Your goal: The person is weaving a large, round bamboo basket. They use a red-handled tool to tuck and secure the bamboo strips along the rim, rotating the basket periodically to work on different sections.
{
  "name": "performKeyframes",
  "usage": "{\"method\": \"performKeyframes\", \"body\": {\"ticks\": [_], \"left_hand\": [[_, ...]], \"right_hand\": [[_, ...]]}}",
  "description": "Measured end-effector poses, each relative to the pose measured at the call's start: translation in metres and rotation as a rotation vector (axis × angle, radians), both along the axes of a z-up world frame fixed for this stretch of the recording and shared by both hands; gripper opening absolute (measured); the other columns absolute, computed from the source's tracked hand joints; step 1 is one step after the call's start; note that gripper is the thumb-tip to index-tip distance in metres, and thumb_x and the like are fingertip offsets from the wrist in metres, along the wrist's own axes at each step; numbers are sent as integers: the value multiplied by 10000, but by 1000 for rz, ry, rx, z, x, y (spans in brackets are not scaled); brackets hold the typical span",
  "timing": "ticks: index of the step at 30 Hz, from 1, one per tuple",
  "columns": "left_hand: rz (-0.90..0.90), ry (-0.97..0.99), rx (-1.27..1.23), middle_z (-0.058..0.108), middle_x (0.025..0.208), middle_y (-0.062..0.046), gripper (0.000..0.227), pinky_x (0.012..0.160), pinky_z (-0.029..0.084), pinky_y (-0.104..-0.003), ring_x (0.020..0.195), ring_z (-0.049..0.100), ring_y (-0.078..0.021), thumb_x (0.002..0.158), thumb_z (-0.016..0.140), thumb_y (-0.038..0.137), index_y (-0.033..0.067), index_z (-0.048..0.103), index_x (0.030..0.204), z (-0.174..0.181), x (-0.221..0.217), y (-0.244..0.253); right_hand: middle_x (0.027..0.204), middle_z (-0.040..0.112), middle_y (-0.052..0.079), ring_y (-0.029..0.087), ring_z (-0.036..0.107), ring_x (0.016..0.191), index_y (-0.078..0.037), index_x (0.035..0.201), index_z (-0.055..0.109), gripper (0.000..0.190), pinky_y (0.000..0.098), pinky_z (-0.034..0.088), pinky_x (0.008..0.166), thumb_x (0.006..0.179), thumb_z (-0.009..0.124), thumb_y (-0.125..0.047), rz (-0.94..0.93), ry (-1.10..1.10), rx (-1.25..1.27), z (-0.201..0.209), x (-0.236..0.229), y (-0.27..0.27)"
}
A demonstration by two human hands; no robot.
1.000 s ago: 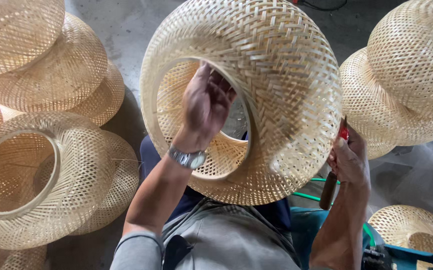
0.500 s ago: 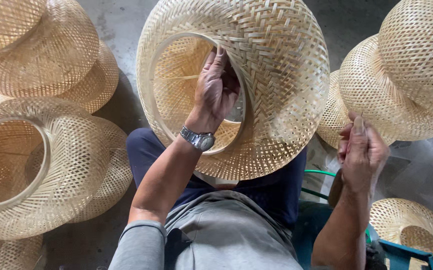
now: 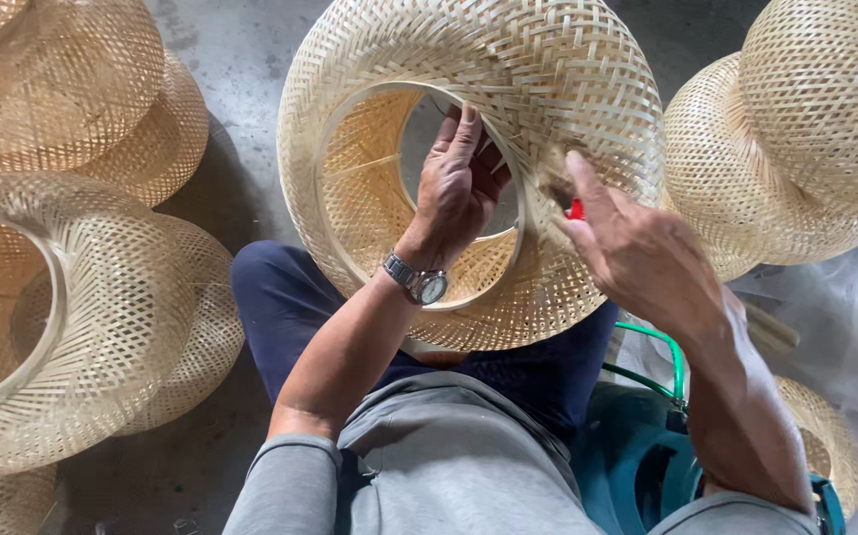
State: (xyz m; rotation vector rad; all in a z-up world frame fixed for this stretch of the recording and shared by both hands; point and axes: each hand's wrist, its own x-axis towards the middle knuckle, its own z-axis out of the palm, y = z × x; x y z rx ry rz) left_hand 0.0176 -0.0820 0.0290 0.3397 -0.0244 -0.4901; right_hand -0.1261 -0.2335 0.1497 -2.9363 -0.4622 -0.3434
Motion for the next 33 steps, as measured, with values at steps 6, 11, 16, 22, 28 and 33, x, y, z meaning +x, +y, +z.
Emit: {"method": "performKeyframes", "body": {"ticks": [6, 11, 16, 22, 28, 33], "left_hand": [[-5, -30, -100, 699, 1080, 13, 163, 858, 595, -370, 1017, 702, -164, 1102, 586, 268, 147, 609, 1210, -6, -7, -6], [3, -58, -137, 702, 1148, -18, 180, 923, 603, -385, 1085, 701, -188, 1114, 557, 233, 133, 600, 1258, -3, -12, -8], [24, -94, -172, 695, 1208, -71, 223, 960, 604, -403, 1121, 698, -227, 1107, 542, 221, 114, 579, 1299, 0, -17, -11], [25, -119, -215, 672, 1225, -65, 201, 984, 612, -407, 1148, 692, -223, 1152, 540, 206, 101, 572, 1320, -7, -17, -12], [35, -126, -123, 691, 1216, -44, 241, 944, 615, -392, 1116, 700, -220, 1126, 544, 215, 114, 586, 1340, -3, -20, -9], [32, -112, -96, 689, 1189, -26, 246, 945, 629, -402, 1109, 710, -215, 1105, 551, 219, 126, 595, 1329, 0, -22, -7]], "right_hand": [[877, 704, 191, 306, 700, 640, -5, 1531, 450, 637, 421, 585, 563, 1023, 581, -366, -84, 117, -222, 13, 14, 12], [846, 694, 176, 299, 701, 635, -17, 1540, 455, 642, 422, 585, 553, 1024, 582, -378, -108, 119, -282, 18, 16, 19], [806, 671, 156, 275, 685, 605, -33, 1536, 477, 616, 409, 584, 550, 1033, 576, -375, -128, 92, -280, 12, 19, 20], [796, 611, 97, 218, 641, 631, -146, 1493, 563, 472, 359, 573, 555, 1039, 575, -277, -53, -38, -329, -2, 18, 14], [773, 615, 71, 133, 495, 550, -158, 1555, 539, 471, 285, 490, 422, 1094, 602, -227, -88, -37, 12, -16, 27, -16], [769, 590, 63, 129, 492, 592, -193, 1633, 516, 444, 319, 461, 506, 1200, 603, -228, -199, -190, -6, -4, 24, -43]]}}
